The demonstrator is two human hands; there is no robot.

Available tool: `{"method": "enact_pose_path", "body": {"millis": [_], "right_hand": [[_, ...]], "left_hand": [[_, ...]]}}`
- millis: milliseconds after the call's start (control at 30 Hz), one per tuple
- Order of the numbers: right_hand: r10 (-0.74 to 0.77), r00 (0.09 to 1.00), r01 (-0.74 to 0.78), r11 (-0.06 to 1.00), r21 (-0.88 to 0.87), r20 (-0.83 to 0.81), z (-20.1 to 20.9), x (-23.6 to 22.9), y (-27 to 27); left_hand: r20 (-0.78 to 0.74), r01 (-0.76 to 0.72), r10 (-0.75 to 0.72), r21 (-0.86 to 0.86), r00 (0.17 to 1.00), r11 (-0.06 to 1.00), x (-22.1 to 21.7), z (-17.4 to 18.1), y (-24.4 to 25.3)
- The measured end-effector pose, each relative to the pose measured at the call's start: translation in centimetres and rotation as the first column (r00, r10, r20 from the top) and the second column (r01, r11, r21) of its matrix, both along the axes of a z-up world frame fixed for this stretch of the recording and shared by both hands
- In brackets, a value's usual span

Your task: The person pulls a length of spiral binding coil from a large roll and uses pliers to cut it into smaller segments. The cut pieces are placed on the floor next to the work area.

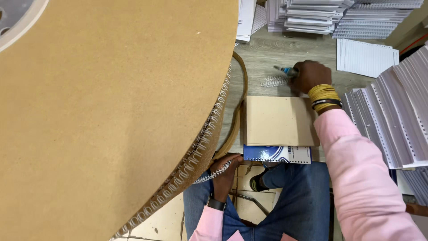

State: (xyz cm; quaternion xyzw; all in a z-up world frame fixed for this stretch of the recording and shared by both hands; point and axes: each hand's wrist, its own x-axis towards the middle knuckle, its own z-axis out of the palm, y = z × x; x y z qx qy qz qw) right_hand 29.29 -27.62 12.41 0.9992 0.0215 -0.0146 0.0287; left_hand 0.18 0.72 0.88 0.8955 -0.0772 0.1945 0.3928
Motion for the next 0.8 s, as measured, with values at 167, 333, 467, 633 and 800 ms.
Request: {"method": "enact_pose_path", "body": {"millis": [167,333,467,633,800], "right_hand": [[0.053,0.905,-0.237,0.886,0.398,0.423,1.9,-7.5,-3.9],[0.029,0.992,0.118,0.175,0.977,-0.125,-2.0,-28.9,2.1],[-0.117,0.92,0.29,-0.441,0.85,-0.374,-11.0,-37.9,7.4],[-0.269,0.843,0.128,-0.741,0.659,-0.466,-14.8,-37.3,5.5],[-0.417,0.816,-0.085,-0.772,0.63,-0.401,-17.0,-33.6,1.1]], "left_hand": [[-0.431,-0.247,-0.122,-0.702,0.894,0.668,-0.9,-2.0,-0.7],[-0.059,0.092,-0.332,-0.903,0.941,0.42,-2.3,1.1,-4.0],[0.032,0.226,-0.536,-0.927,0.844,0.3,-4.5,6.7,-7.3],[-0.321,-0.042,-0.429,-0.838,0.844,0.544,-5.7,-0.6,-6.0],[-0.502,-0.306,-0.287,-0.796,0.816,0.522,-6.0,-6.7,1.2]]}}
